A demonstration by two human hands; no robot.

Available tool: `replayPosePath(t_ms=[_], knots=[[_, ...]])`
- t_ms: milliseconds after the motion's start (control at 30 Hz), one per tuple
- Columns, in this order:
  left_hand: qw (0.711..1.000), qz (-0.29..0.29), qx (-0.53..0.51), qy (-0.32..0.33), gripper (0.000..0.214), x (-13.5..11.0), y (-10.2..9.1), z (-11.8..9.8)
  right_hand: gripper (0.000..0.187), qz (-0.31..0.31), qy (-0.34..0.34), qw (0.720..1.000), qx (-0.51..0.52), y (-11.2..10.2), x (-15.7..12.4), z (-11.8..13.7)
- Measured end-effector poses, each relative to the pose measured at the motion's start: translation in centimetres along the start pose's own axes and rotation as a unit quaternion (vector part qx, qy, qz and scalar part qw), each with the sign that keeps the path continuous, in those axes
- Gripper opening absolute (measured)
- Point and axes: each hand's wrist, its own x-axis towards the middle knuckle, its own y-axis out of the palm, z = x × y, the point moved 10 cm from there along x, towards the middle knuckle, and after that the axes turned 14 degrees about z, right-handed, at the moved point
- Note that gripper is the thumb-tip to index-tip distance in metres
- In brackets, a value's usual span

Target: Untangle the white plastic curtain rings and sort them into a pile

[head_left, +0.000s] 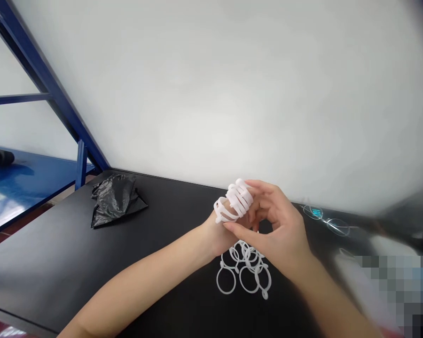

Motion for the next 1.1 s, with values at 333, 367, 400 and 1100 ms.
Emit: replayPosePath(t_ms=[333, 367, 400, 1100], knots=[[0.981, -0.004, 0.194, 0.011, 0.022, -0.4, -0.7, -1.1, 0.061, 0.056, 0.053, 0.992, 0.097, 0.0, 0.1, -0.8], [0.974, 0.000, 0.227, 0.010, 0.020, -0.3, -0.8, -1.2, 0.063, 0.067, 0.067, 0.989, 0.115, 0.0, 0.1, -0.9], [0.967, 0.006, 0.256, 0.014, 0.018, -0.3, -0.8, -1.5, 0.064, 0.076, 0.080, 0.985, 0.133, 0.1, 0.1, -1.1], [0.680, 0.089, 0.727, -0.013, 0.028, -2.0, 1.5, -5.8, 0.018, 0.188, 0.120, 0.941, 0.255, 1.3, 0.2, -2.1]])
